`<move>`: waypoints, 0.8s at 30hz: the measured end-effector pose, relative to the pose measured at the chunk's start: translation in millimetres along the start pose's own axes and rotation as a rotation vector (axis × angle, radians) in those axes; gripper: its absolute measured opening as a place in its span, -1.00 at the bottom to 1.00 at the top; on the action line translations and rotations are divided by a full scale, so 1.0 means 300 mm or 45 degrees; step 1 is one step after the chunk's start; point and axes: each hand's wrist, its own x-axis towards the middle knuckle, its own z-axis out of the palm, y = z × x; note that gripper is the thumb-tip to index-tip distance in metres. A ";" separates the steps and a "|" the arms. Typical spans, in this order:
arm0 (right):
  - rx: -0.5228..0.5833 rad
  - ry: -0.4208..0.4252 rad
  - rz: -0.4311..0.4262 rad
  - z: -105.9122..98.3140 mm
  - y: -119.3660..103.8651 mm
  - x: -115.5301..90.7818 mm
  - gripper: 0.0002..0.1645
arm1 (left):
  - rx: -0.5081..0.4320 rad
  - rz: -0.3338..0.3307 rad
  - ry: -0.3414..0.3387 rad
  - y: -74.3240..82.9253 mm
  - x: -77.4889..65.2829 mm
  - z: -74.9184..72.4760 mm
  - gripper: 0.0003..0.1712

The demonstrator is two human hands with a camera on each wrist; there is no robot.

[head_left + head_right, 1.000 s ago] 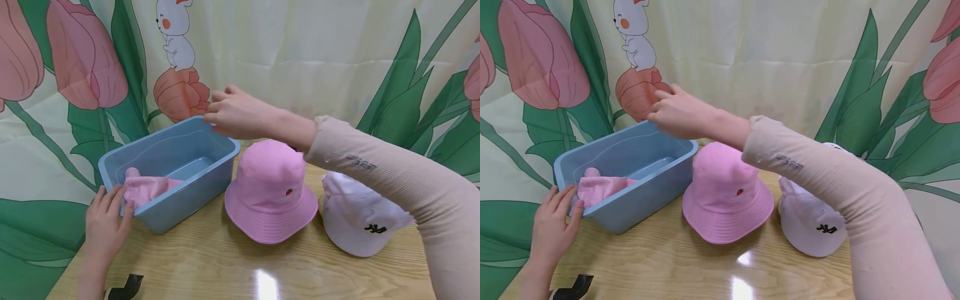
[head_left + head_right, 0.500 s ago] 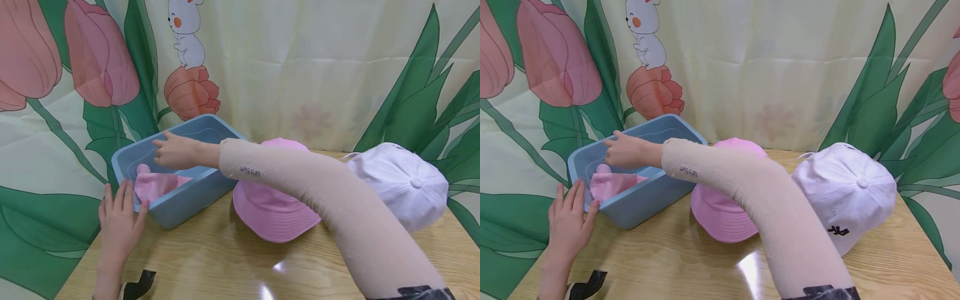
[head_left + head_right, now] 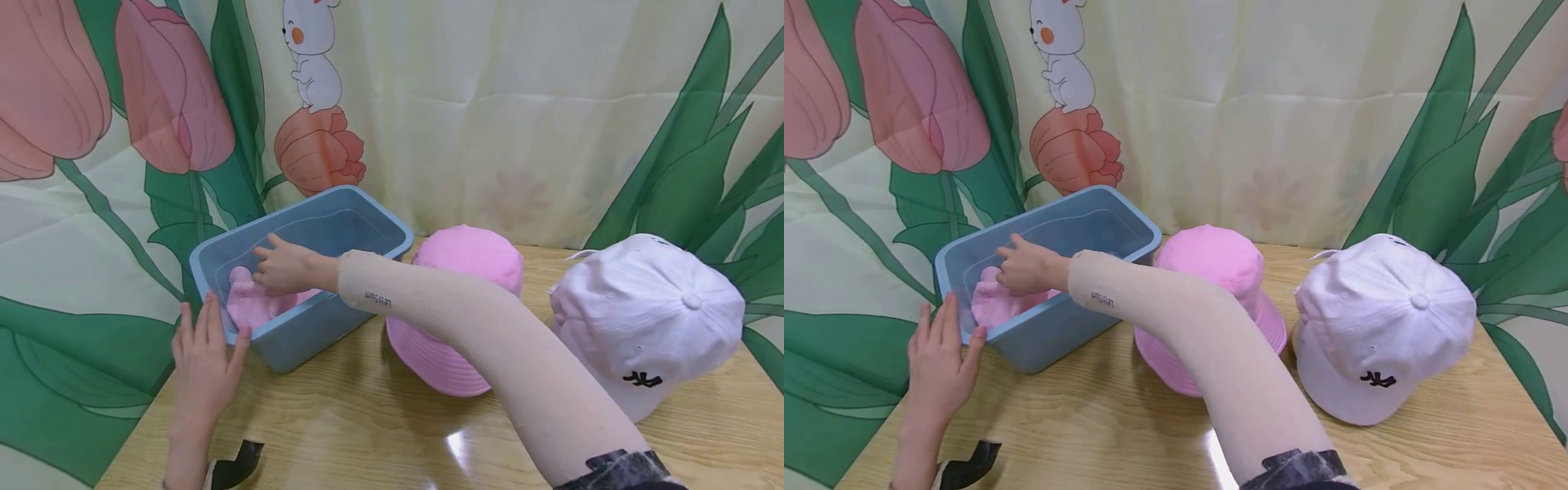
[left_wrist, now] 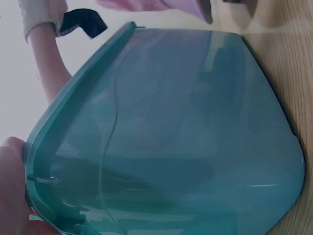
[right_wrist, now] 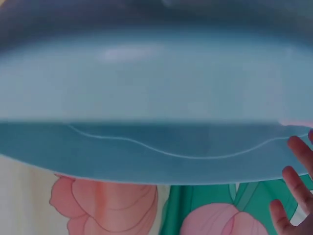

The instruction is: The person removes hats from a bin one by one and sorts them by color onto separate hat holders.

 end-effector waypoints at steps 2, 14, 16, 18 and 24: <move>0.029 -0.005 -0.004 0.003 -0.001 -0.009 -0.57 | -0.012 -0.008 -0.002 0.006 0.000 0.002 -0.23; 0.101 0.070 0.154 -0.117 0.186 -0.136 -0.54 | -0.072 -0.033 0.045 0.022 0.004 -0.003 -0.23; 0.156 0.101 0.207 -0.146 0.245 -0.185 -0.58 | -0.075 -0.038 0.044 0.022 0.004 -0.002 -0.23; 0.198 0.138 0.256 -0.175 0.302 -0.244 -0.60 | -0.071 -0.044 0.038 0.023 0.003 -0.002 -0.22; 0.256 0.271 0.412 -0.267 0.443 -0.432 -0.63 | -0.069 -0.063 0.007 0.016 -0.001 0.002 -0.24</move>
